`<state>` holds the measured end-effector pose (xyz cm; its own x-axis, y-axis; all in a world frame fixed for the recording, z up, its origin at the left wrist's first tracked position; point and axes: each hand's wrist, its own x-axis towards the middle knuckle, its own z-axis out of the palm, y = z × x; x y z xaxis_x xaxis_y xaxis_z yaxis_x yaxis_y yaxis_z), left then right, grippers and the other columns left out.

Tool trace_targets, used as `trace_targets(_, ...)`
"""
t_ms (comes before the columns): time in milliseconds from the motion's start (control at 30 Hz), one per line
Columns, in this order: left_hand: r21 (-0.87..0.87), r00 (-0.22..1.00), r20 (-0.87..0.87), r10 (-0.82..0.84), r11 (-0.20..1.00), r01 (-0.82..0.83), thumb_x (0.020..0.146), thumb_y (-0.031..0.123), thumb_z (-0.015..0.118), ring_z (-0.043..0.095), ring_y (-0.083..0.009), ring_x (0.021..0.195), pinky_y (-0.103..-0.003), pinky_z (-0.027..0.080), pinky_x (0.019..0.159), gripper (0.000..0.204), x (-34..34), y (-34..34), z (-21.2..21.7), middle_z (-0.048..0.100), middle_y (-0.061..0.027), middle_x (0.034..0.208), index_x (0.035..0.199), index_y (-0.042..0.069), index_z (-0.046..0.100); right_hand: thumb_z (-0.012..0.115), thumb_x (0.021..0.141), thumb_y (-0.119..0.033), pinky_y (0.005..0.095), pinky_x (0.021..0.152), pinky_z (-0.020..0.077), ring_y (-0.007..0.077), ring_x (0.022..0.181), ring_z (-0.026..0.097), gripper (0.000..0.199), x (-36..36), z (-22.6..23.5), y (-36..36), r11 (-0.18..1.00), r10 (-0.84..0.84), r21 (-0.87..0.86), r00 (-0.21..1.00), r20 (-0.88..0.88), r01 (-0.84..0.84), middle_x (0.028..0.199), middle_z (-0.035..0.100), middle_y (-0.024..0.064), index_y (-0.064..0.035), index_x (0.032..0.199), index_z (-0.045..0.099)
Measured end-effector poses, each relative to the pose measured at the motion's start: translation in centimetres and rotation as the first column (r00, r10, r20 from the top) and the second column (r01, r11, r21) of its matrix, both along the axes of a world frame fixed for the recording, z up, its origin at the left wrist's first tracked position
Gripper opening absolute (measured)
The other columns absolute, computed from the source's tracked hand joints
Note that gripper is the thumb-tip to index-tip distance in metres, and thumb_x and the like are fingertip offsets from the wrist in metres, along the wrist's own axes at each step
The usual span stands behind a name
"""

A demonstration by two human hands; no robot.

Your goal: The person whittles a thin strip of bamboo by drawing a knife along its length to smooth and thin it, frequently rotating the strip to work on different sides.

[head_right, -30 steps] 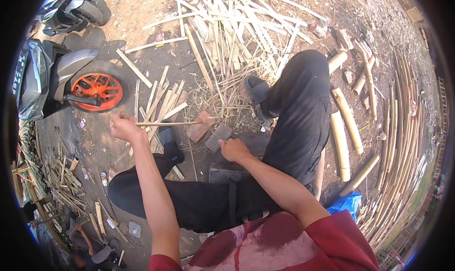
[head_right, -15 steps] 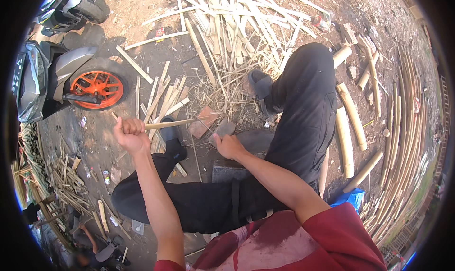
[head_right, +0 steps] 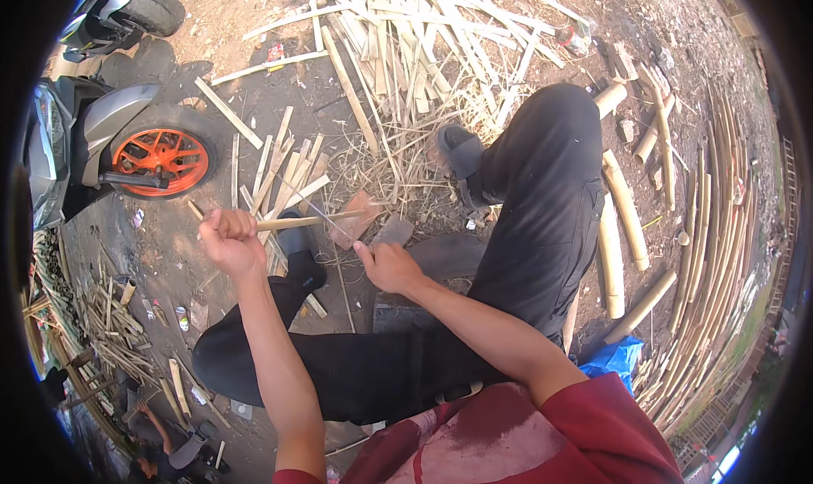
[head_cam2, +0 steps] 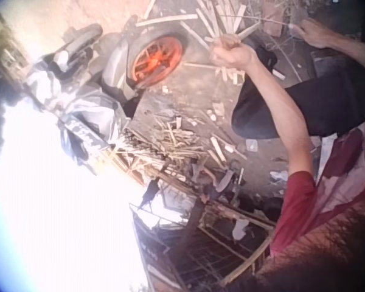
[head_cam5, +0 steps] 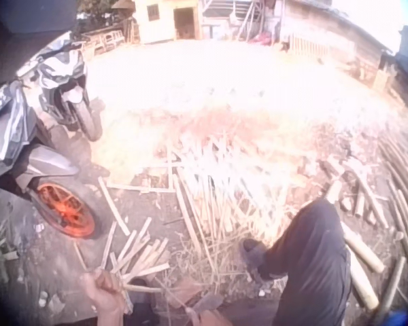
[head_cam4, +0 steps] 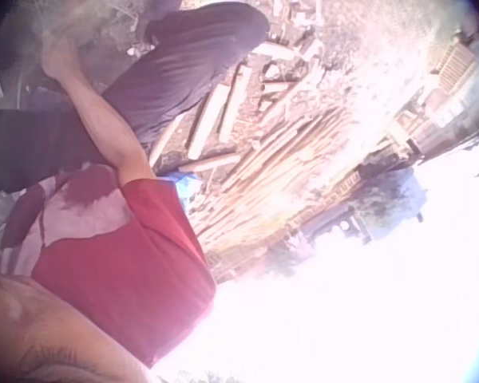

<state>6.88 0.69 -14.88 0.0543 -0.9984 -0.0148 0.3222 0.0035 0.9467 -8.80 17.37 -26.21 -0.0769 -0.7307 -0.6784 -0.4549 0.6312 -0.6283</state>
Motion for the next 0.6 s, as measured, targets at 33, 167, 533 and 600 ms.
trace_targets(33,0.001,1.0,0.01,-0.015,1.0,0.015,0.094,0.022,0.048,0.017,-0.0113,0.045,-0.032,0.022,0.048,0.043,0.0,-0.2,0.3,0.018,0.0032,0.051,0.06,0.017,0.022,0.036,0.106,-0.05,0.0544,0.091,0.052,0.0504,0.099,0.067,0.07,0.3,1.0,-0.6,1.0,0.009,-0.021,1.0,0.015,-0.008,0.096,0.068,0.0351,0.0087,0.092,0.072)
trace_targets(167,0.017,0.997,-0.052,-0.051,0.999,0.052,0.094,0.023,0.048,0.018,-0.0113,0.045,-0.032,0.022,0.048,0.042,1.6,-0.7,0.0,0.019,0.0028,0.052,0.06,0.016,0.023,0.036,0.106,-0.05,0.0547,0.087,0.0539,0.0495,0.089,0.07,0.069,-1.3,-7.0,4.1,0.99,-0.057,0.124,0.993,-0.099,0.069,0.091,0.07,0.0339,0.0084,0.101,0.072)
trace_targets(533,-0.006,0.999,-0.02,0.03,1.0,-0.03,0.095,0.023,0.046,0.019,-0.0112,0.047,-0.032,0.022,0.049,0.042,3.0,0.4,0.1,0.019,0.0029,0.054,0.061,0.016,0.023,0.037,0.105,-0.051,0.0529,0.089,0.0546,0.049,0.092,0.07,0.069,0.1,-3.4,2.7,1.0,0.001,-0.02,0.982,-0.19,-0.005,0.093,0.07,0.0333,0.0083,0.103,0.072)
trace_targets(600,-0.048,1.0,-0.008,0.002,0.999,-0.002,0.096,0.021,0.046,0.019,-0.0108,0.046,-0.032,0.023,0.048,0.041,2.7,1.0,-0.1,0.019,0.0033,0.054,0.062,0.016,0.024,0.037,0.105,-0.05,0.0528,0.088,0.0551,0.0489,0.093,0.07,0.068,0.3,-1.0,2.4,0.996,0.062,-0.056,0.996,-0.061,-0.066,0.093,0.07,0.0336,0.0069,0.102,0.073)
